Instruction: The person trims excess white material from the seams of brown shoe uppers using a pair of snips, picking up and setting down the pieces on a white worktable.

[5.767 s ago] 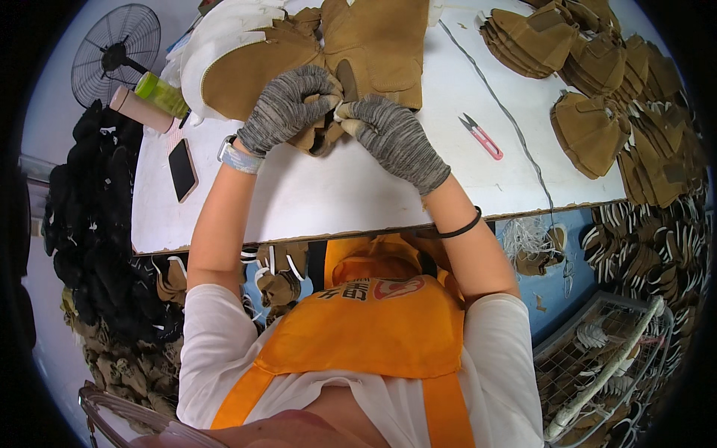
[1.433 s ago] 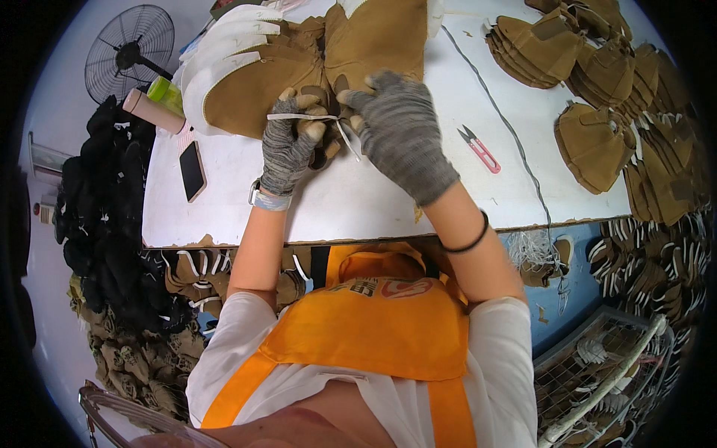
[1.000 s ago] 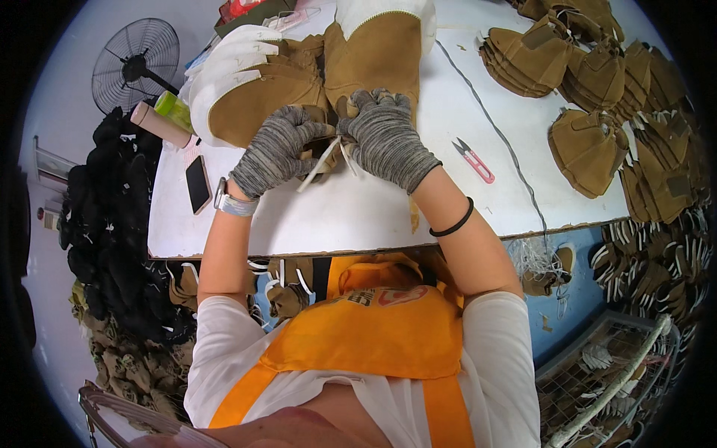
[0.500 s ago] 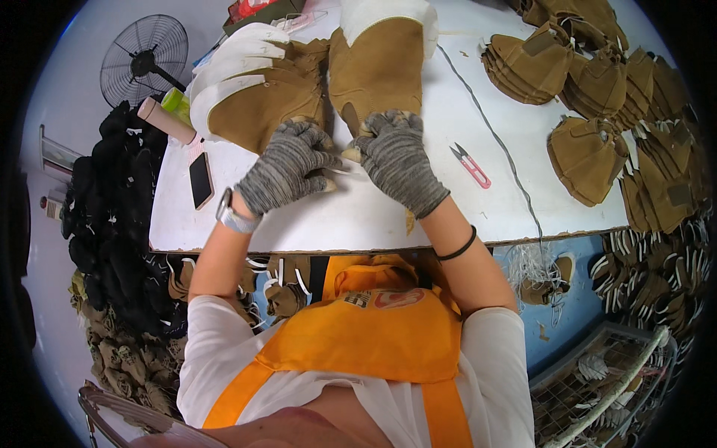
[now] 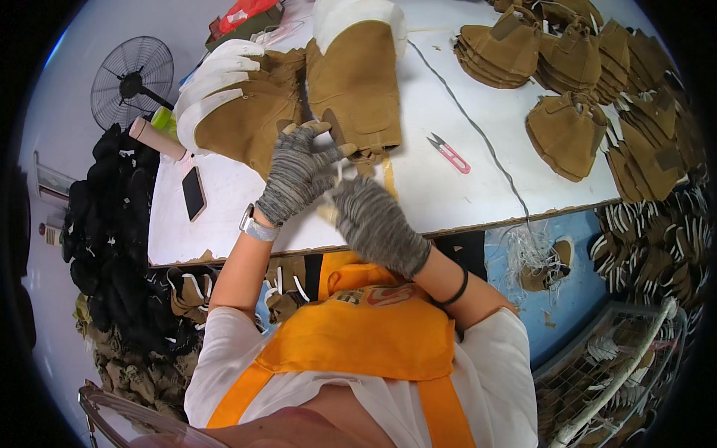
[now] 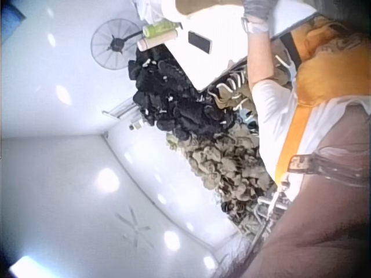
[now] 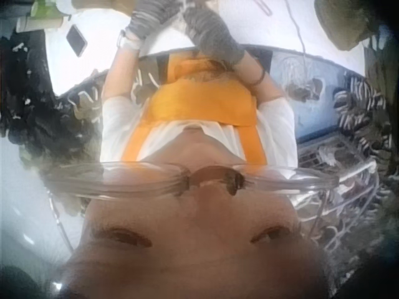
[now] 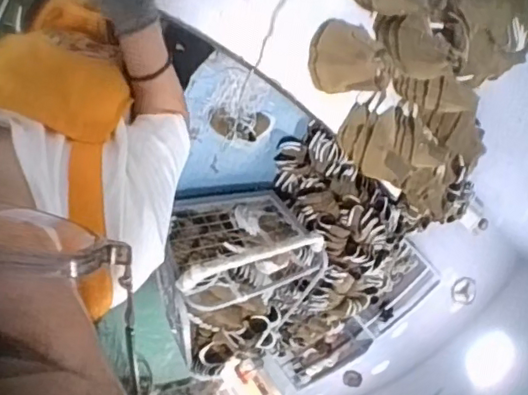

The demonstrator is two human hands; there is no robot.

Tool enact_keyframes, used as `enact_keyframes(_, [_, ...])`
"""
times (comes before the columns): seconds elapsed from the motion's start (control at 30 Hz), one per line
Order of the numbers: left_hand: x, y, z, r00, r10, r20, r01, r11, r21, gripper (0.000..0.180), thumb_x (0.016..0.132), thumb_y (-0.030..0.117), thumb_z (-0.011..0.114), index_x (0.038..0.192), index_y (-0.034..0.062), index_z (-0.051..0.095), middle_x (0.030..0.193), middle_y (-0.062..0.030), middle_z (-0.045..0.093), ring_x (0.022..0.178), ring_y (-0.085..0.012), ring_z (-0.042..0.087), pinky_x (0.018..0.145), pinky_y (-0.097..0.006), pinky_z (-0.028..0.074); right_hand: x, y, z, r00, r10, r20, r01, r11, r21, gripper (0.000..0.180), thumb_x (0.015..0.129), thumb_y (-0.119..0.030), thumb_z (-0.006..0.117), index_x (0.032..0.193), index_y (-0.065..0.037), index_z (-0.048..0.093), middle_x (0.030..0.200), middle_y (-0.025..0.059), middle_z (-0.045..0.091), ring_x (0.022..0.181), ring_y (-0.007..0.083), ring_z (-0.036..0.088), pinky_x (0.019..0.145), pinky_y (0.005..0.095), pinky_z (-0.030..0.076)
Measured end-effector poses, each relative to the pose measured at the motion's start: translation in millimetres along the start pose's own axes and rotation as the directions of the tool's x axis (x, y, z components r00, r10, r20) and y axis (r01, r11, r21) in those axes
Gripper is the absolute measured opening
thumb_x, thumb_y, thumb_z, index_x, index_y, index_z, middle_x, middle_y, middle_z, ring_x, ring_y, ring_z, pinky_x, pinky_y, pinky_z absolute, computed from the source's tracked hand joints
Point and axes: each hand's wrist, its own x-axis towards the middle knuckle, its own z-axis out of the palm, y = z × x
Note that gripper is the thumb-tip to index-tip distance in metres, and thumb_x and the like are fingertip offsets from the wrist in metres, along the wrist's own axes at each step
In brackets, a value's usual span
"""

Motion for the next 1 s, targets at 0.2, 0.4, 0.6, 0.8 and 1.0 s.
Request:
enact_keyframes(0.2, [2.8, 5.5, -0.4, 0.997, -0.014, -0.07, 0.009, 0.997, -0.073, 0.045, 0.067, 0.012, 0.08, 0.111, 0.0185, 0.071, 0.123, -0.0097, 0.056, 0.106, -0.0279, 0.052, 0.09, -0.039, 0.044, -54.1, -47.5, -110.1, 0.986, -0.113, 0.121, 0.054, 0.91, 0.411, 0.02, 0.085, -0.017, 0.062, 0.098, -0.002, 0.061, 0.099, 0.0156, 0.061, 0.096, 0.0323, 0.06, 0.087, 0.043, 0.049])
enact_keyframes(0.4, [-1.6, -1.5, 14.6, 0.961, -0.265, -0.086, 0.162, 0.782, -0.602, 0.032, 0.075, 0.009, 0.075, 0.106, 0.0089, 0.066, 0.114, -0.0137, 0.057, 0.087, -0.0306, 0.059, 0.079, -0.044, 0.048, -147.0, -78.5, -221.4, 0.835, 0.088, -0.543, 0.113, 0.939, 0.325, 0.024, 0.095, -0.027, 0.057, 0.085, -0.005, 0.06, 0.085, 0.0021, 0.061, 0.09, 0.0198, 0.062, 0.071, 0.0376, 0.048])
enact_keyframes(0.6, [17.8, 96.8, -50.2, 0.916, 0.382, 0.12, -0.342, 0.903, -0.258, 0.014, 0.074, 0.014, 0.07, 0.088, 0.0128, 0.071, 0.099, -0.0067, 0.062, 0.094, -0.0266, 0.056, 0.087, -0.04, 0.042, -189.4, -29.5, -244.9, 0.977, -0.152, -0.152, -0.213, -0.763, -0.611, 0.03, 0.098, -0.026, 0.048, 0.117, -0.004, 0.058, 0.102, 0.0065, 0.067, 0.097, 0.0195, 0.064, 0.092, 0.0393, 0.05])
enact_keyframes(0.8, [35.1, 98.7, -49.3, 0.479, 0.826, 0.298, -0.022, 0.351, -0.936, 0.023, 0.089, 0.015, 0.062, 0.11, 0.006, 0.066, 0.103, -0.0098, 0.067, 0.102, -0.0224, 0.061, 0.092, -0.037, 0.047, -100.5, 39.5, -280.2, 0.923, -0.317, 0.218, 0.367, 0.558, -0.745, 0.034, 0.097, -0.022, 0.052, 0.127, -0.005, 0.052, 0.119, 0.0111, 0.059, 0.095, 0.0214, 0.063, 0.084, 0.0307, 0.056])
enact_keyframes(1.0, [195.0, 28.6, -84.1, 0.881, 0.385, 0.276, -0.244, 0.868, -0.433, 0.033, 0.093, 0.022, 0.054, 0.123, 0.008, 0.055, 0.122, -0.0112, 0.055, 0.117, -0.0253, 0.05, 0.102, -0.038, 0.037, -2.5, 85.5, -435.8, 0.785, -0.061, -0.617, -0.573, -0.452, -0.684, 0.023, 0.094, -0.007, 0.045, 0.111, -0.005, 0.06, 0.103, 0.0155, 0.062, 0.091, 0.0244, 0.062, 0.08, 0.0344, 0.05])
